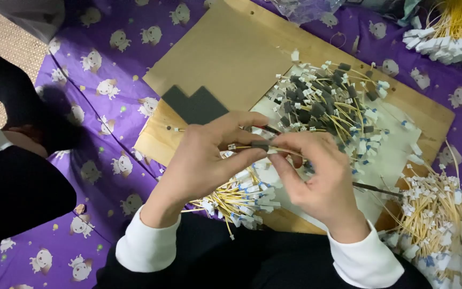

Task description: Assembling small electronic components by inserting wires into plastic tubes while sitting on the floor.

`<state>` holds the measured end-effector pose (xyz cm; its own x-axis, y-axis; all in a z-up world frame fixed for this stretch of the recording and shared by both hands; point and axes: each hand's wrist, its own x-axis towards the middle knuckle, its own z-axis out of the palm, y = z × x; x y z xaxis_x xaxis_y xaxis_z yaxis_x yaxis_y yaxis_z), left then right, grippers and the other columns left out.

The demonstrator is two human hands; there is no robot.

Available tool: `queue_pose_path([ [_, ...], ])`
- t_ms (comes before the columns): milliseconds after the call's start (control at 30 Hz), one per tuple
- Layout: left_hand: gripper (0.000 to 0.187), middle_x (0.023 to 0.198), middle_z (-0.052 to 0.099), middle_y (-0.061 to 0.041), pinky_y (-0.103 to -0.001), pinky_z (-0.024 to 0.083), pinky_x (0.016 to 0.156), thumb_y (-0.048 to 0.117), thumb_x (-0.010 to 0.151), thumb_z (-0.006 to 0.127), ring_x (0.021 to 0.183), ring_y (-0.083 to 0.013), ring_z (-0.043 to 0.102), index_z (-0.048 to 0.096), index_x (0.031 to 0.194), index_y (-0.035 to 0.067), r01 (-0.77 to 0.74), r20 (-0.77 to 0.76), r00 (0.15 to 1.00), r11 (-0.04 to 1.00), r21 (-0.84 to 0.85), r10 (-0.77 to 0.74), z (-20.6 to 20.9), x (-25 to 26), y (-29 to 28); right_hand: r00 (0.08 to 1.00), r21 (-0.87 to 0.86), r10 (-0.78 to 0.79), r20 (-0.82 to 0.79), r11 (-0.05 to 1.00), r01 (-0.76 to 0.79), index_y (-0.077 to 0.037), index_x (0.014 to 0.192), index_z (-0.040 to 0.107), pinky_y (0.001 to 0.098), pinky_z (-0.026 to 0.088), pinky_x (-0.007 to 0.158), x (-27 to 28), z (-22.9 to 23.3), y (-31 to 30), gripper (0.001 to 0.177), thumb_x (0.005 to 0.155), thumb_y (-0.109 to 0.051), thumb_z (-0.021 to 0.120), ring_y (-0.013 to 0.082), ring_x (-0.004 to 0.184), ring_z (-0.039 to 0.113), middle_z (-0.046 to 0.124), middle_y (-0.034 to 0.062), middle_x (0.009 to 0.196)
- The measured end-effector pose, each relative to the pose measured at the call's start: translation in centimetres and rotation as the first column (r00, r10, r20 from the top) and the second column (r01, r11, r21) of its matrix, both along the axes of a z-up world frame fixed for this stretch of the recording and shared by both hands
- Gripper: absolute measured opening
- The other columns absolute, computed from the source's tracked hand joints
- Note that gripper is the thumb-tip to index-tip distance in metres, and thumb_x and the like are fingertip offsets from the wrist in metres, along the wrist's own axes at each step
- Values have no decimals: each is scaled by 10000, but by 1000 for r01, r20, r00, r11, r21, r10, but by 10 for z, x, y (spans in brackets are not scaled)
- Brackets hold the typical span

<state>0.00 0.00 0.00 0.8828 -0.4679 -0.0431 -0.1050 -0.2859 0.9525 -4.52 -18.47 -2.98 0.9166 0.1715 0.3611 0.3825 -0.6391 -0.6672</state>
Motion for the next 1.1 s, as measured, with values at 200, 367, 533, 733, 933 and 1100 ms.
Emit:
queue_pose_path([
  [200, 355, 807, 757, -13, -190, 445, 569, 211, 762, 697, 664, -28, 584, 605, 1102, 166, -18, -171, 985, 1000, -2, 17, 5, 1, 1, 931, -202, 111, 346, 978, -42, -28, 851, 662, 362, 383, 756, 7, 3, 0, 87, 830, 54, 640, 196, 724, 609, 671, 86, 852],
  [367, 358, 1002, 731, 38, -197, 481, 778, 250, 834, 654, 950, -58, 663, 558, 1175, 197, 47, 156, 986, 996, 73, -58, -4, -3, 1, 966, -121, 56, 251, 992, -26, -49, 784, 647, 354, 350, 785, 5, 8, 2, 88, 815, 31, 669, 179, 672, 613, 672, 53, 769],
  [533, 359, 1050, 706, 54, -228, 527, 837, 193, 883, 665, 1056, -114, 671, 539, 1220, 183, 60, 433, 894, 990, 127, -110, -16, -8, -1, 1000, 9, 8, 11, 1000, -8, -72, 706, 636, 330, 322, 806, 1, 12, -1, 106, 778, 5, 652, 143, 634, 605, 656, 14, 700],
  [733, 310, 996, 705, -36, -320, 548, 786, 139, 910, 669, 910, -219, 703, 537, 1188, 98, 122, 604, 784, 990, 75, -143, -15, -6, -3, 986, 127, 60, -158, 991, -40, -72, 715, 680, 302, 361, 779, 3, 13, -7, 49, 752, -41, 682, 112, 616, 591, 672, -3, 685],
  [933, 179, 1038, 673, -60, -355, 555, 824, 42, 933, 605, 874, -237, 688, 585, 1110, 65, 196, 597, 792, 979, -52, -127, -12, -5, -7, 969, 297, 146, -197, 951, -83, -7, 784, 692, 260, 471, 606, 7, 18, -4, 26, 771, -24, 678, 139, 625, 626, 689, 61, 709],
  [1100, 303, 1171, 655, -62, -261, 576, 869, 206, 887, 644, 999, -163, 694, 566, 1169, 124, 73, 396, 918, 994, -85, -34, -19, 4, 5, 1000, 118, -11, -10, 993, 12, 28, 936, 674, 279, 545, 639, 10, 11, -14, 94, 848, -5, 665, 191, 690, 672, 704, 133, 860],
])
